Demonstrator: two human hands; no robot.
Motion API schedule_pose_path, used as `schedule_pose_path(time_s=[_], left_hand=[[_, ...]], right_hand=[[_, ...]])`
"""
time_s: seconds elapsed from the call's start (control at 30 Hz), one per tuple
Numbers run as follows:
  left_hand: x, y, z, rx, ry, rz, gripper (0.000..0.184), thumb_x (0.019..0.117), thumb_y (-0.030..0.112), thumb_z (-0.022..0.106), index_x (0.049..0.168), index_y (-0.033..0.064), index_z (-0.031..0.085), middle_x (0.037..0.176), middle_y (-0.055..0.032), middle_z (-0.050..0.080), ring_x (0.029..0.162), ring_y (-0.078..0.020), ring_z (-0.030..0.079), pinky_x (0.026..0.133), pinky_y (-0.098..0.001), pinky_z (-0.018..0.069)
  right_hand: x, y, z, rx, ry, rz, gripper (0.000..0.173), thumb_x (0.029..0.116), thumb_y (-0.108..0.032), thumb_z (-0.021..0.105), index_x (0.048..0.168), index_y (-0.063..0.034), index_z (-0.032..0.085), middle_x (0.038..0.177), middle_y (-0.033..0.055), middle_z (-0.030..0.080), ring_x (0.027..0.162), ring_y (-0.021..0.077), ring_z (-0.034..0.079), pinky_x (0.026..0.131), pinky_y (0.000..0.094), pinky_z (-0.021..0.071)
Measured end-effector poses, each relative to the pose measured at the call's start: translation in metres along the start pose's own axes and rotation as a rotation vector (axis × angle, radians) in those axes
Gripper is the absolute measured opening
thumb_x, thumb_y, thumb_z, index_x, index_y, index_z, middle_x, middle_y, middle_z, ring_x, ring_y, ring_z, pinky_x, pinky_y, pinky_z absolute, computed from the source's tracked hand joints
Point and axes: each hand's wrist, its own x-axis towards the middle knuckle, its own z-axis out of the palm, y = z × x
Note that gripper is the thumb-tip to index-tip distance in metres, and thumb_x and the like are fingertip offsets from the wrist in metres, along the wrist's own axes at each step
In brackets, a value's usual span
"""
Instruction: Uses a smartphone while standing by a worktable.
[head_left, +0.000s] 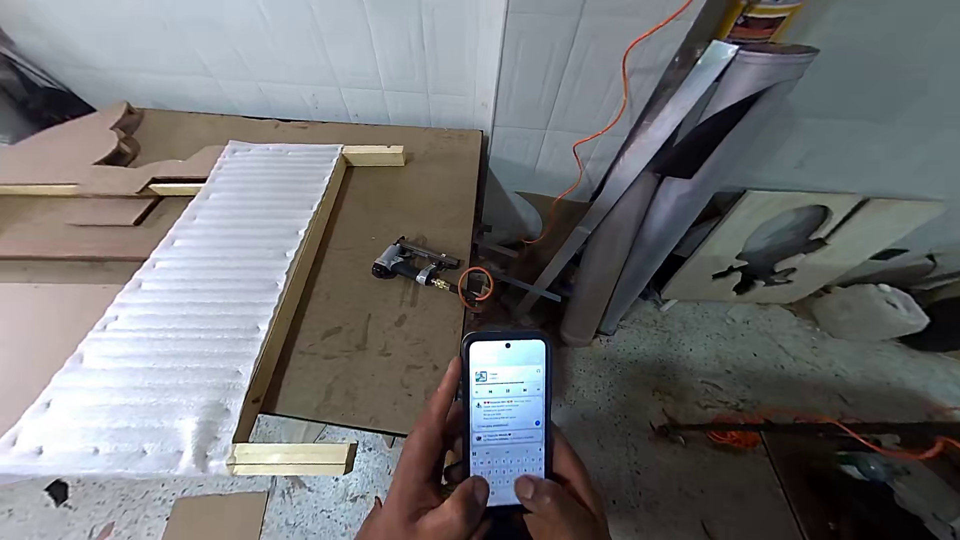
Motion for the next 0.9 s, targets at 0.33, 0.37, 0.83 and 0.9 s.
schedule_pose_path(time_s=[0.33, 0.37, 0.83, 0.9], left_hand=[[0.039, -0.019, 0.006, 0.13, 0.192, 0.032, 0.089, 0.0992, 0.031, 0.064, 0.165, 0.0212, 0.005, 0.14, -0.019, 0.058, 0.111, -0.0302, 0.069, 0.088, -0.0443, 0.0628], [0.045, -0.023, 0.01, 0.142, 0.206, 0.033, 0.089, 0.0992, 0.032, 0.064, 0.165, 0.0221, 0.005, 0.141, -0.0187, 0.057, 0.112, -0.0303, 0.068, 0.088, -0.0442, 0.0624], [0.111, -0.064, 0.07, 0.332, 0.495, 0.062, 0.109, 0.0847, 0.002, 0.077, 0.165, 0.0237, 0.007, 0.143, -0.0174, 0.056, 0.112, -0.0332, 0.069, 0.084, -0.0471, 0.0649], [0.116, -0.066, 0.075, 0.355, 0.511, 0.055, 0.109, 0.0845, 0.001, 0.077, 0.165, 0.0257, 0.008, 0.143, -0.0166, 0.057, 0.112, -0.0331, 0.069, 0.083, -0.0467, 0.0654]], right_hand=[[0.061, -0.03, -0.042, -0.13, -0.152, 0.149, 0.061, 0.0945, -0.002, 0.062, 0.149, -0.0094, 0.035, 0.131, 0.0073, 0.065, 0.115, 0.0192, 0.068, 0.096, 0.0413, 0.059], [0.065, -0.034, -0.049, -0.143, -0.137, 0.157, 0.06, 0.0946, -0.003, 0.062, 0.148, -0.008, 0.036, 0.129, 0.0086, 0.067, 0.112, 0.02, 0.069, 0.094, 0.0417, 0.0599], [0.119, -0.084, -0.123, -0.055, -0.269, 0.263, 0.052, 0.1028, -0.009, 0.051, 0.152, -0.0064, 0.035, 0.133, 0.0079, 0.064, 0.116, 0.0173, 0.066, 0.1, 0.0396, 0.0562], [0.122, -0.088, -0.127, -0.031, -0.223, 0.279, 0.047, 0.1058, -0.017, 0.052, 0.15, -0.0087, 0.041, 0.131, 0.0075, 0.066, 0.115, 0.0175, 0.067, 0.099, 0.04, 0.0568]])
